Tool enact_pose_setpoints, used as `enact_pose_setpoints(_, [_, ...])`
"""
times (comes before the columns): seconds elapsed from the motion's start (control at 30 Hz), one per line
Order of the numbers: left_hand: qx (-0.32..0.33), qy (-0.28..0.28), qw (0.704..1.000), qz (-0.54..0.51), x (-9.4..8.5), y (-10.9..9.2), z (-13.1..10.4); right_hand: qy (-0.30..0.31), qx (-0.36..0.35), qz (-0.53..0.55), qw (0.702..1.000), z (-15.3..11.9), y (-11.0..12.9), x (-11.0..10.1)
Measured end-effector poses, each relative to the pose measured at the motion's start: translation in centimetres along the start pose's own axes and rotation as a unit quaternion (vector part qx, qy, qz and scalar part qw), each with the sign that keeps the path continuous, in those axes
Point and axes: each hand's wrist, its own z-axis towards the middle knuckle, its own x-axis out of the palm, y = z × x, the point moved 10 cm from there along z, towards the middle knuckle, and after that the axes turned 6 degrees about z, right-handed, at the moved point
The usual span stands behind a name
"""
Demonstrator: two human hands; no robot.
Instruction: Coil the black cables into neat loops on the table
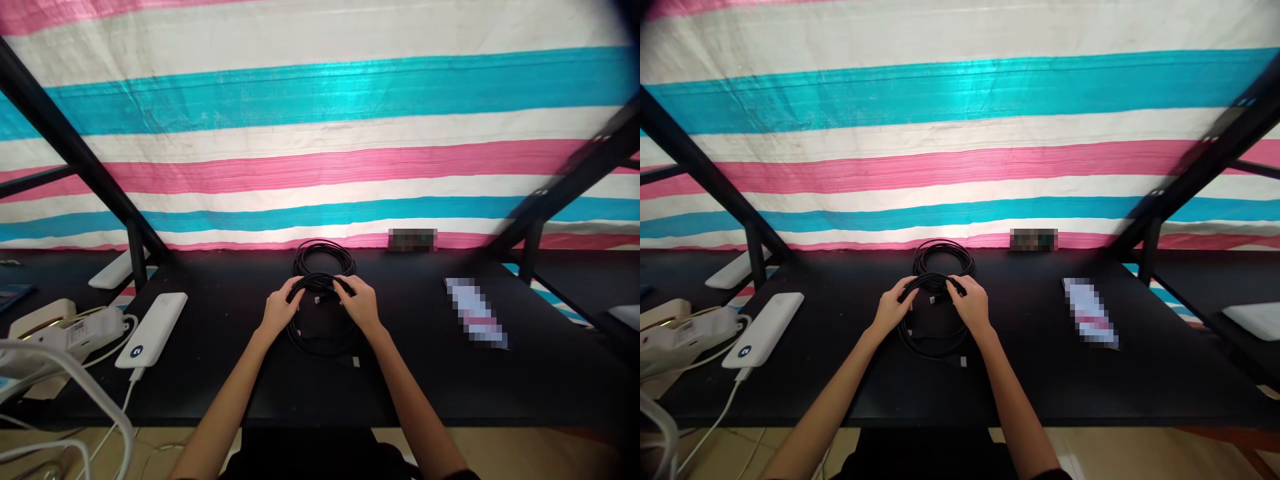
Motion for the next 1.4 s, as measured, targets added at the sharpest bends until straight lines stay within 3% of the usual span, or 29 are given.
enact_pose_setpoints(0.37, [0.008,-0.077,0.996,-0.036,-2.0,-0.6,-0.4,0.037,0.01,0.025,0.999,-0.3,0.2,0.8])
enact_pose_setpoints(0.53, [-0.049,-0.063,0.988,-0.131,-1.7,0.6,-0.2,0.017,-0.016,0.021,0.999,-0.4,0.8,0.3])
enact_pose_setpoints(0.7, [-0.097,0.017,0.972,-0.214,-0.1,0.9,-0.3,0.019,-0.047,0.048,0.998,-0.7,1.6,0.8])
enact_pose_setpoints(0.87, [-0.17,0.149,0.889,-0.398,2.8,0.3,-1.2,0.019,-0.103,0.048,0.993,-0.8,2.3,1.2])
enact_pose_setpoints(1.13, [-0.236,0.244,0.808,-0.481,4.4,-0.3,-2.3,0.022,-0.103,0.012,0.994,-0.7,2.1,1.2])
enact_pose_setpoints(1.23, [-0.217,0.238,0.811,-0.489,4.0,-0.9,-2.2,0.023,-0.114,-0.02,0.993,-0.9,2.8,1.3])
enact_pose_setpoints(1.4, [-0.189,0.186,0.853,-0.449,3.5,-1.2,-1.9,0.047,-0.107,-0.032,0.993,-1.0,2.8,1.7])
